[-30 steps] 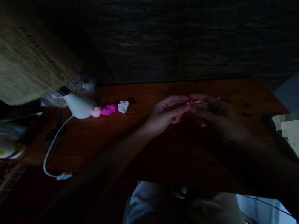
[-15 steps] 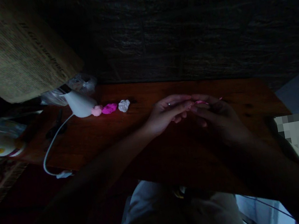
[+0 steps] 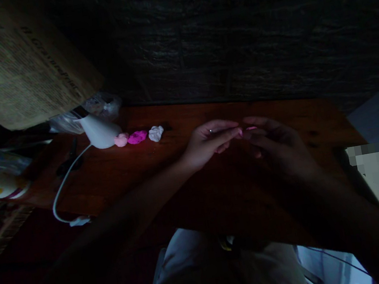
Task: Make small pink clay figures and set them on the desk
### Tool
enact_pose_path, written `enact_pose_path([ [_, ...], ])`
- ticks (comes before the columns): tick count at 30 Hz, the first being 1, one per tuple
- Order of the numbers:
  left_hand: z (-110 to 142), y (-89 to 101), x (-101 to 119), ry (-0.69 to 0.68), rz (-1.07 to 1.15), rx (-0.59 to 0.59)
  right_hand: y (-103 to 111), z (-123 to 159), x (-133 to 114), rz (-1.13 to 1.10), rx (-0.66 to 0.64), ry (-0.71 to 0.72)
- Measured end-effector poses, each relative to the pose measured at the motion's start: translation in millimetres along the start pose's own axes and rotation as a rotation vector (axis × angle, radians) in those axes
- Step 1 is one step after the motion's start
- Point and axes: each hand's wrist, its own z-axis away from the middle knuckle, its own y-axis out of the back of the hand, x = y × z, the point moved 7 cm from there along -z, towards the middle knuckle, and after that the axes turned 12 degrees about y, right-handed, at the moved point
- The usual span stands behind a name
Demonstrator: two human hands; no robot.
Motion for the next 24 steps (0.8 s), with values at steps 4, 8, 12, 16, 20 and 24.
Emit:
enact_pose_path([
  [4,2.8,-3.8,5.1,-0.038,-0.044,-0.02,0.3,-0.1,3.6,-0.048,0.017,-0.018],
  [8,3.3,-4.4,5.1,-0.047,-0.068,-0.023,0.6,-0.3,4.7,-0.077,0.03,-0.023],
  [12,2.6,-2.2,3.5,-0.043,-0.058,-0.016,0.8,-0.1,2.9,-0.057,0.022,-0.04],
  [16,3.4,-2.8,5.2,-0.043,-0.066,-0.016,-0.1,0.7,2.3,-0.078,0.022,-0.081],
  [20,5.1,-4.6,6.7,-0.03,-0.097,-0.01,1.1,-0.4,5.2,-0.09,0.035,-0.077],
  [24,6.3,-4.8,6.5,-0.021,-0.117,-0.006,3.1,-1.9,8.0,-0.048,0.042,-0.042],
])
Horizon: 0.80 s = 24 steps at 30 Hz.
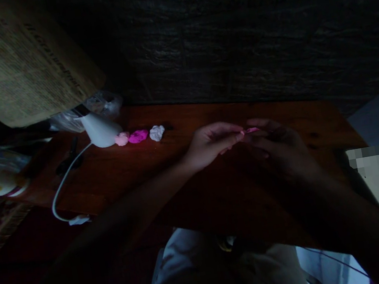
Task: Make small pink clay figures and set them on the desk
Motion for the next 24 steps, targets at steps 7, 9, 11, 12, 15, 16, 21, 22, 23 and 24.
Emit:
enact_pose_path([
  [7,-3.2,1.2,-4.4,0.019,0.061,0.0,-0.4,2.4,-3.1,0.001,0.003,-0.027],
  [9,-4.7,2.5,-6.6,0.039,0.073,0.013,-1.3,2.4,-4.2,-0.004,-0.014,-0.025],
  [11,-5.5,3.2,-8.0,0.051,0.081,0.019,-1.2,2.0,-3.8,-0.006,-0.017,-0.021],
  [12,-5.6,3.1,-8.2,0.052,0.083,0.017,-0.7,1.7,-3.2,-0.006,-0.012,-0.019],
  [15,-4.8,1.1,-8.0,0.05,0.078,-0.003,1.3,1.5,-1.1,-0.004,0.016,-0.017],
  [16,-4.4,0.4,-7.8,0.049,0.079,-0.008,1.4,1.7,-0.5,-0.005,0.021,-0.022],
  [21,-3.7,-0.7,-7.1,0.053,0.087,-0.008,0.1,3.0,-0.1,-0.041,0.021,-0.063],
  [22,-3.7,-0.5,-6.7,0.051,0.08,-0.006,0.1,3.1,-0.3,-0.046,0.021,-0.066],
  [23,-3.6,-0.4,-6.3,0.049,0.07,-0.004,0.1,3.3,-0.3,-0.048,0.019,-0.07],
  [24,-3.5,-0.1,-5.8,0.045,0.061,-0.002,0.1,3.5,-0.2,-0.046,0.015,-0.072],
])
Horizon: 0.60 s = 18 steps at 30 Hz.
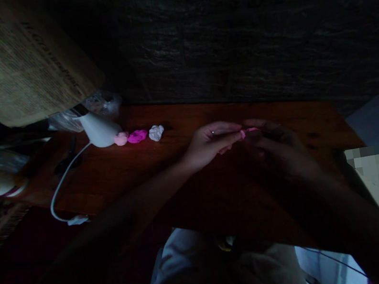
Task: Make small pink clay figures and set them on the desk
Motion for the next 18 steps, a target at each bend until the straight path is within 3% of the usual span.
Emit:
enact_pose_path([
  [18,-0.3,1.7,-2.0,0.01,-0.027,0.03,0.9,-0.9,3.7,0.045,-0.034,0.008],
])
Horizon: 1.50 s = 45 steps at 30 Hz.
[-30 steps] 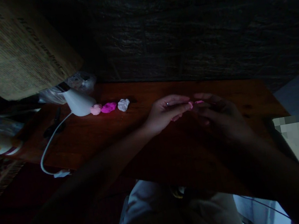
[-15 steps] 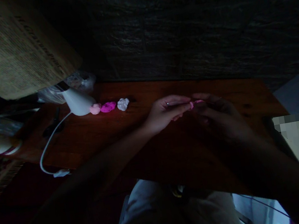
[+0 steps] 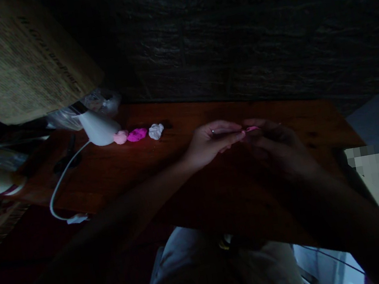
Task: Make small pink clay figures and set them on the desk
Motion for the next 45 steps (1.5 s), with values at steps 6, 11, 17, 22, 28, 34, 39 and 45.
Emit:
enact_pose_path([
  [6,-0.4,0.0,0.3,-0.007,0.021,-0.006,-0.8,1.2,-7.5,0.079,-0.026,0.083],
  [11,-0.1,2.1,0.2,-0.019,-0.002,0.018,-1.2,3.6,-19.2,0.251,-0.061,0.197],
  [17,0.5,3.2,2.0,-0.037,-0.048,0.02,-0.4,4.3,-20.1,0.302,-0.046,0.224],
  [22,0.7,4.6,1.1,-0.018,-0.076,0.045,1.2,4.7,-19.9,0.327,-0.03,0.235],
  [28,1.4,3.4,2.4,-0.024,-0.061,0.037,0.0,4.9,-19.5,0.299,-0.034,0.211],
  [34,2.1,2.5,5.0,-0.048,-0.062,0.022,0.0,5.0,-18.4,0.315,-0.037,0.201],
  [39,1.8,3.0,2.4,-0.026,-0.082,0.036,-2.1,5.4,-19.4,0.324,-0.07,0.238],
  [45,2.0,3.4,1.8,-0.02,-0.083,0.036,-3.7,6.2,-19.6,0.286,-0.059,0.219],
])
